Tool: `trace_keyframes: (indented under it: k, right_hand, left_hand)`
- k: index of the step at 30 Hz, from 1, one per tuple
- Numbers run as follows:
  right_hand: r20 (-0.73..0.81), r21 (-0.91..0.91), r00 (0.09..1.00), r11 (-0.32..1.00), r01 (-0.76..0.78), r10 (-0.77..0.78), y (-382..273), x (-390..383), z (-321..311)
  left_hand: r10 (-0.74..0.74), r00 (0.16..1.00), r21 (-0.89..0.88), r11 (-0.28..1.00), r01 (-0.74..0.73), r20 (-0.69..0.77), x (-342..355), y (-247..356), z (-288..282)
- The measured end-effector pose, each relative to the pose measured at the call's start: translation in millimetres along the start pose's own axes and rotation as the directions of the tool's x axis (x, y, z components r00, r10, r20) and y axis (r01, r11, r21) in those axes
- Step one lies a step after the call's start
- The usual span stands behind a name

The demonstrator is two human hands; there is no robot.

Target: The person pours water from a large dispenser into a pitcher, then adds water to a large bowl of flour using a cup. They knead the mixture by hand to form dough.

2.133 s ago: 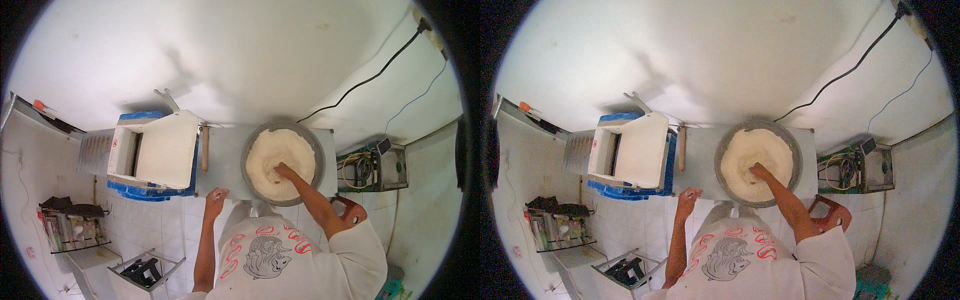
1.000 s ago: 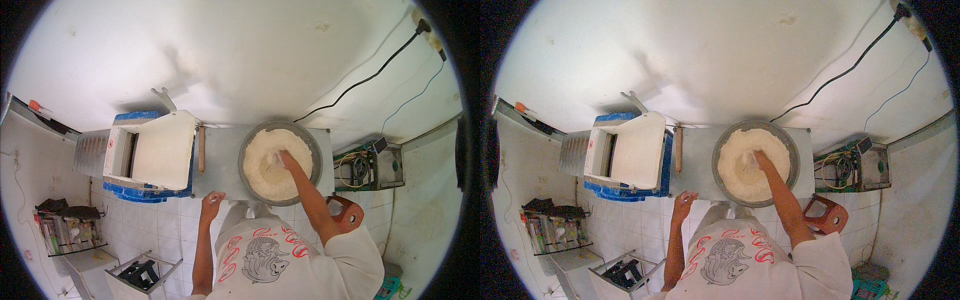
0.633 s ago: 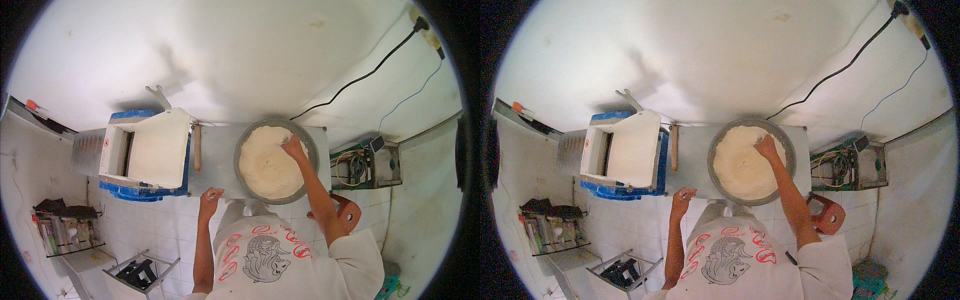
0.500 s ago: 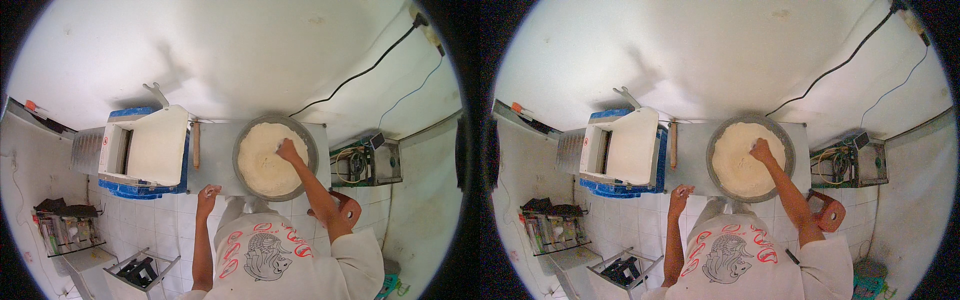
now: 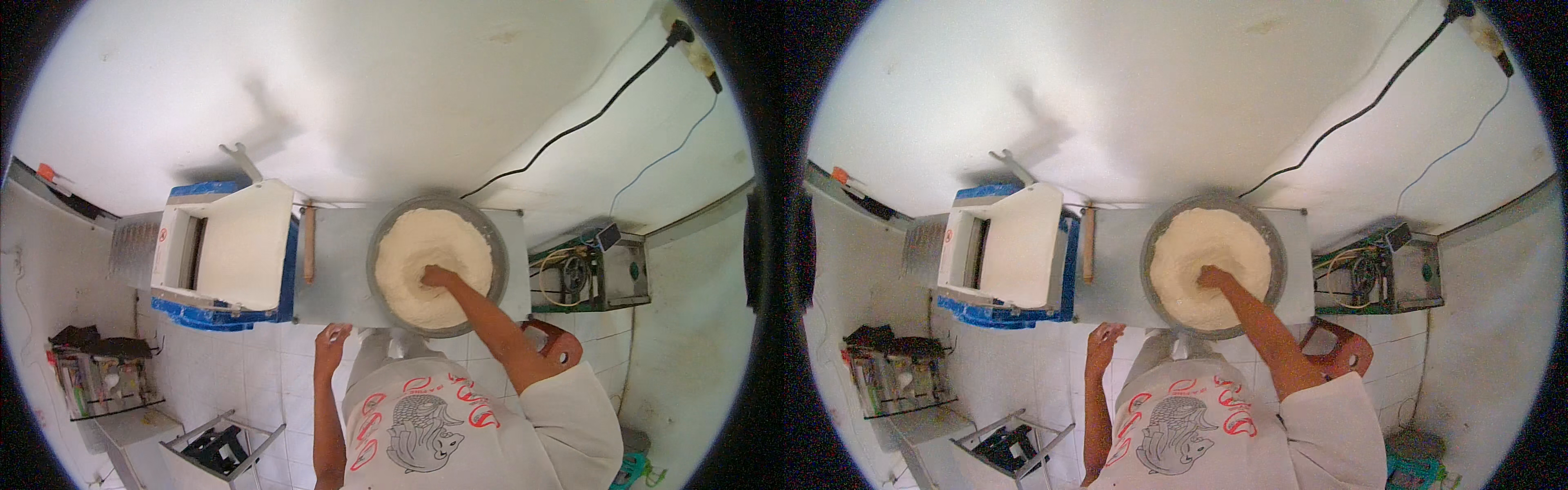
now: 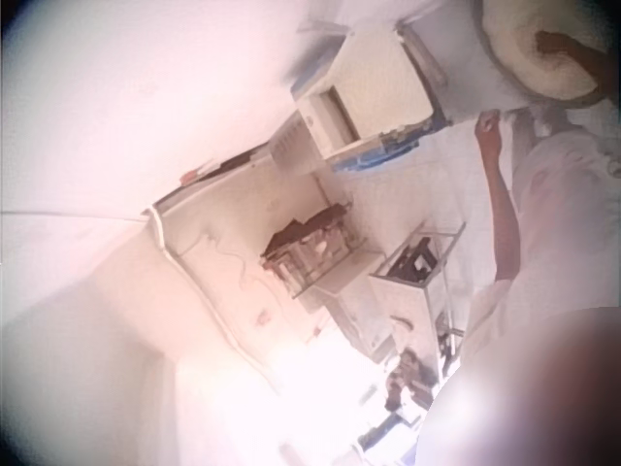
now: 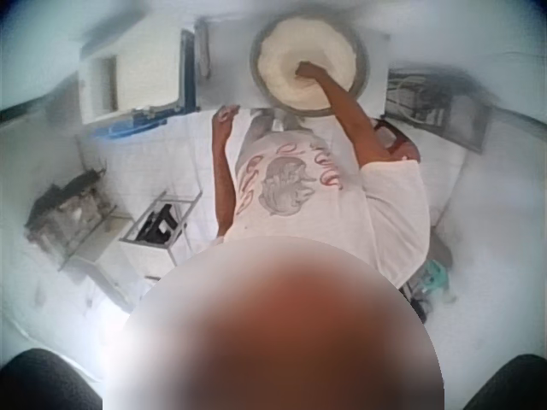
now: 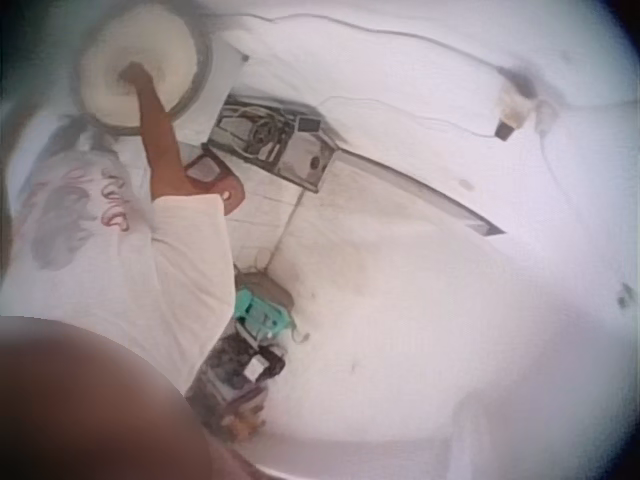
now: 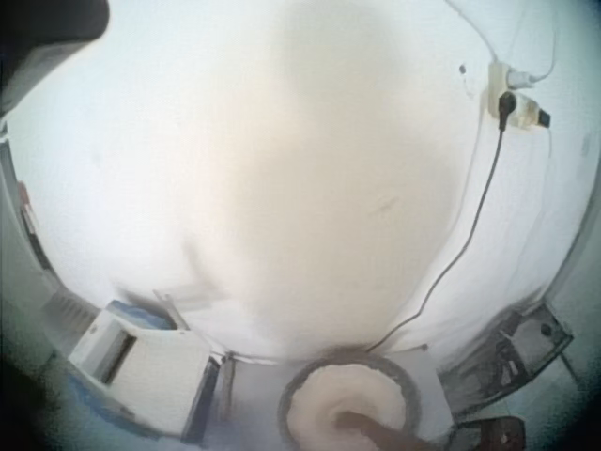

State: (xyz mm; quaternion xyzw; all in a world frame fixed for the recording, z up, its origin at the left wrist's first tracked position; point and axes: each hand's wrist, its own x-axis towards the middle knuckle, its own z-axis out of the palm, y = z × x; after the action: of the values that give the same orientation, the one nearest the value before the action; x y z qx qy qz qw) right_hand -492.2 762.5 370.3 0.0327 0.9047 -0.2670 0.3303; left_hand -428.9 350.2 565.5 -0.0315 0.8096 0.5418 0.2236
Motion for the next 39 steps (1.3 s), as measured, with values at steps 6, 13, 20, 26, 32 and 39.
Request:
trace_keyframes:
  k: [6, 13, 20, 26, 32, 39]
  right_hand:
    - [0.057, 0.190, 0.998, 0.982, 0.017, -0.028, -28, -36, -20]
    - [-0.490, 0.374, 0.834, 0.925, -0.062, 0.254, -7, -87, -111]
    - [-0.723, 0.264, 0.633, 0.958, -0.115, 0.276, -58, -171, -155]
    - [-0.625, 0.505, 0.744, 0.849, 0.158, 0.234, -93, -185, -165]
    - [-0.559, 0.179, 0.818, 0.983, -0.043, 0.138, -54, -94, -55]
    - [-0.160, 0.099, 0.987, 0.995, -0.002, 0.018, -26, -34, -24]
  left_hand:
    - [0.088, 0.996, -0.040, 0.995, -0.087, 0.004, -4, 3, -5]
    - [0.026, 1.000, -0.139, 0.990, -0.027, -0.006, 3, 3, -5]
    - [0.122, 0.990, -0.070, 0.991, -0.117, 0.073, 11, 3, 8]
    - [0.108, 0.991, -0.055, 0.993, -0.103, 0.085, 8, 14, 14]
    - [0.105, 0.991, -0.011, 0.995, -0.104, 0.079, -12, 1, 14]
    - [0.012, 1.000, -0.028, 1.000, -0.013, -0.005, -59, -33, 12]
